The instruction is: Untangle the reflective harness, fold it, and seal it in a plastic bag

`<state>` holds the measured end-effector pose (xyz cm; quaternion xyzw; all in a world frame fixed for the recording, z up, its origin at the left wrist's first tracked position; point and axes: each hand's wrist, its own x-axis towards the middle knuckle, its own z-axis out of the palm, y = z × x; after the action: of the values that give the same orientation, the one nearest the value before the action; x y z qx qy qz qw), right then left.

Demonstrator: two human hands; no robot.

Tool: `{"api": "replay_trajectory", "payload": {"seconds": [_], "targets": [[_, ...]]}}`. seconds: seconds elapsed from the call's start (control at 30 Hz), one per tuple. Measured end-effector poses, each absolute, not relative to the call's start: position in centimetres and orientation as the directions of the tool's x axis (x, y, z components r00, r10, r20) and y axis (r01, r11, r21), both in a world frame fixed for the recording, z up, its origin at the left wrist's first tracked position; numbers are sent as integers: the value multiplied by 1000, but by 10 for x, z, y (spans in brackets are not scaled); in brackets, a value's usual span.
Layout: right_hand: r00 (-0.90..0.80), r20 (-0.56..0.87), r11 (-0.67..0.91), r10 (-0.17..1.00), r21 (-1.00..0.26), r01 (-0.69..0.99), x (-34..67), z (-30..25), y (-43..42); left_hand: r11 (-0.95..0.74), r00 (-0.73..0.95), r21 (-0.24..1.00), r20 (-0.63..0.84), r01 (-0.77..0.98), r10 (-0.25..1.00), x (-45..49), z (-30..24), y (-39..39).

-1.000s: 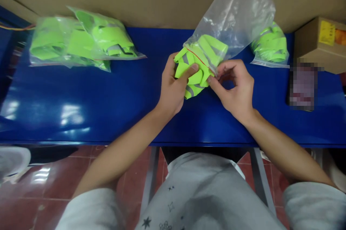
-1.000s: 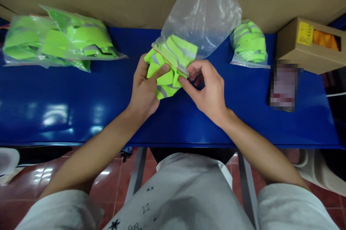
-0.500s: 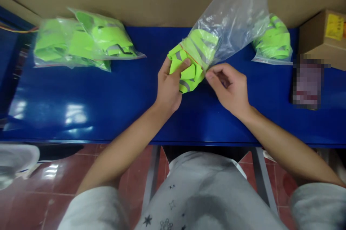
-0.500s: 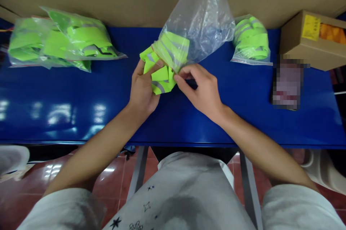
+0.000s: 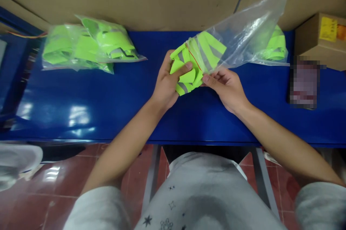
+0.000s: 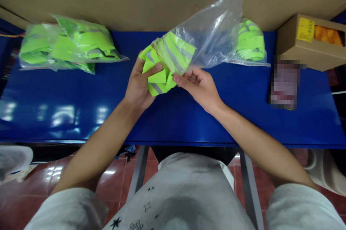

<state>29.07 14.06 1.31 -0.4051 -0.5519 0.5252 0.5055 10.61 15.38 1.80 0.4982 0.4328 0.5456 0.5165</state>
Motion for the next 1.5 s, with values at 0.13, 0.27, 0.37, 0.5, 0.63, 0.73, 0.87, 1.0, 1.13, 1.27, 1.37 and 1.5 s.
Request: {"api": "replay_trajectory", "payload": {"seconds": [0.13,0.27,0.37,0.5,0.63,0.73,0.87,1.0,1.13,1.27,1.37,1.5], "targets": [[-302,9,-42,953,-986,-163,292,19,141,-11,94,926,50,-377,994,100,20,155],[-287,32,9,957,-997,-80,292,23,137,7,80,910,28,-415,996,100,19,159],[-210,225,277,952,-922,269,296,30,131,-54,38,931,72,-360,997,101,16,161],[-136,611,569,780,-601,561,300,41,123,-192,46,959,206,-209,978,104,14,159],[-159,649,605,744,-553,573,299,44,123,-532,137,845,522,52,842,108,9,153],[-171,613,580,771,-567,586,300,42,126,-682,172,701,660,209,732,109,7,150],[-181,561,550,808,-607,573,304,43,127,-707,192,645,685,289,703,108,12,146],[-193,551,556,812,-631,540,304,44,125,-652,183,678,633,338,753,109,17,141],[-264,546,589,795,-591,551,301,41,123,-676,173,632,669,380,723,112,12,140],[-320,565,626,761,-510,590,295,35,122,-697,129,592,717,405,684,114,7,141],[-348,571,639,744,-454,620,291,35,120,-682,73,614,720,398,690,115,9,142],[-333,553,618,764,-479,623,294,40,119,-548,-60,796,579,258,813,112,8,153]]}}
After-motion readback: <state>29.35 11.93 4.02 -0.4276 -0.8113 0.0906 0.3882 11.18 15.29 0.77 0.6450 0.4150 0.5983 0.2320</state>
